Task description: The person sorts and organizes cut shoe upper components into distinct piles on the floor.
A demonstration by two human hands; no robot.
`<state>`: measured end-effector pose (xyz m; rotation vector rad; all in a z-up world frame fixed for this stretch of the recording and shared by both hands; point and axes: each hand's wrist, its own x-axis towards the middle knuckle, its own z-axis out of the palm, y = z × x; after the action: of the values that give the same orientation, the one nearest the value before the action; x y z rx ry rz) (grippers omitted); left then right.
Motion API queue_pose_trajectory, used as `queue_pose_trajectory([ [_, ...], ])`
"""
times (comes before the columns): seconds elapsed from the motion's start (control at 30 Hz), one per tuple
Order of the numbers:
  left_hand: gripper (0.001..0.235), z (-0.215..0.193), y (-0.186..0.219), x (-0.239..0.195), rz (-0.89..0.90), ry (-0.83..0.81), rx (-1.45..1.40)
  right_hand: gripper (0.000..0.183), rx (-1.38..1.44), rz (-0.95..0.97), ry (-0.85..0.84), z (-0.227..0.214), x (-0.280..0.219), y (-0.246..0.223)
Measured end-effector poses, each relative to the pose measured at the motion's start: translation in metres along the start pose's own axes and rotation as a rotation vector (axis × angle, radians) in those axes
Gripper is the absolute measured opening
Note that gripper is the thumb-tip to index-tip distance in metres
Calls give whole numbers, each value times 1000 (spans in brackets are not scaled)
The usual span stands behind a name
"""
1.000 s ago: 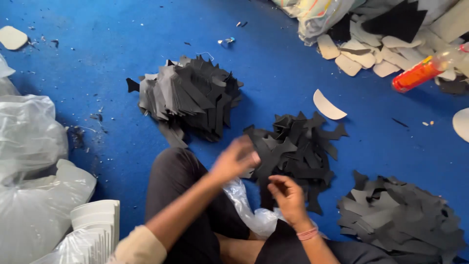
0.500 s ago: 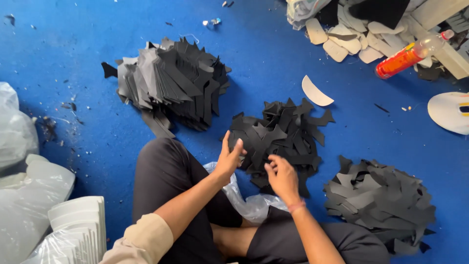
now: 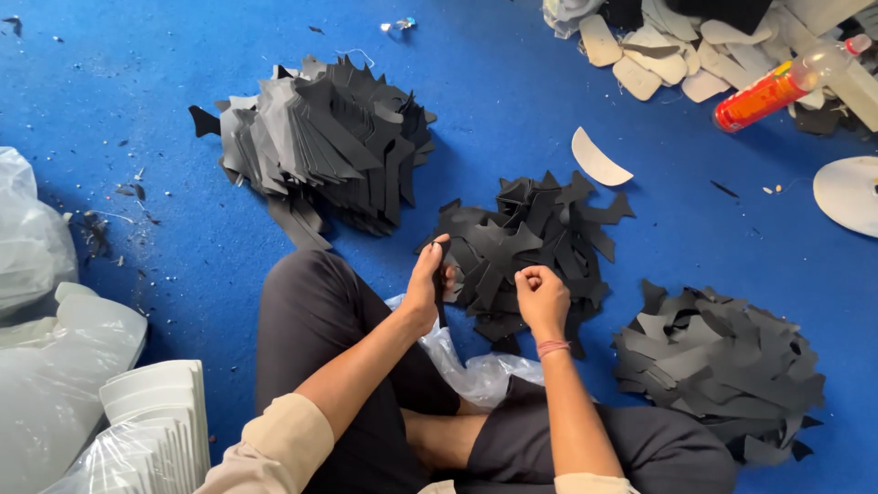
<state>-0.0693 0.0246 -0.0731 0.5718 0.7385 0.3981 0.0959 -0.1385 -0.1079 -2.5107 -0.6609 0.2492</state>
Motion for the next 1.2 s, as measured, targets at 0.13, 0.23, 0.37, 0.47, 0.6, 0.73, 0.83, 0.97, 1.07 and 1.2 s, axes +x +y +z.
queue_pose_trajectory([
  [0.13,50,6,11,-8,-4,0,-35,59,143,-94,13,-21,-25,-62],
  [0.23,50,-8,1,7,113,73,5,79,11,-356,193,2,-32,-62],
  [0.37,54,-22,-6,16,122,75,-99,54,227,3,-10,4,-5,-20],
  [0.47,55,-15,0,15,68,68,-152,36,717,120,12,-14,12,-3],
  [0.6,54,-8,5,9,-27,-55,-153,31,1144,182,-278,-39,-7,-46],
  [0.73,48,-15,8,14,123,-130,-77,29,831,121,-714,-23,-31,-83],
  [0.83,48,-23,9,16,110,-127,-106,24,684,-77,-637,3,-28,-62],
  [0.97,44,2,31,-5,26,-139,-179,25,404,-357,-169,-12,-23,-76],
  [1.07,47,5,30,-11,-42,-117,-152,36,45,-538,194,-18,-21,-69],
  [1.2,62,10,38,-17,-73,-222,-137,38,-60,-456,125,-7,-18,-55],
])
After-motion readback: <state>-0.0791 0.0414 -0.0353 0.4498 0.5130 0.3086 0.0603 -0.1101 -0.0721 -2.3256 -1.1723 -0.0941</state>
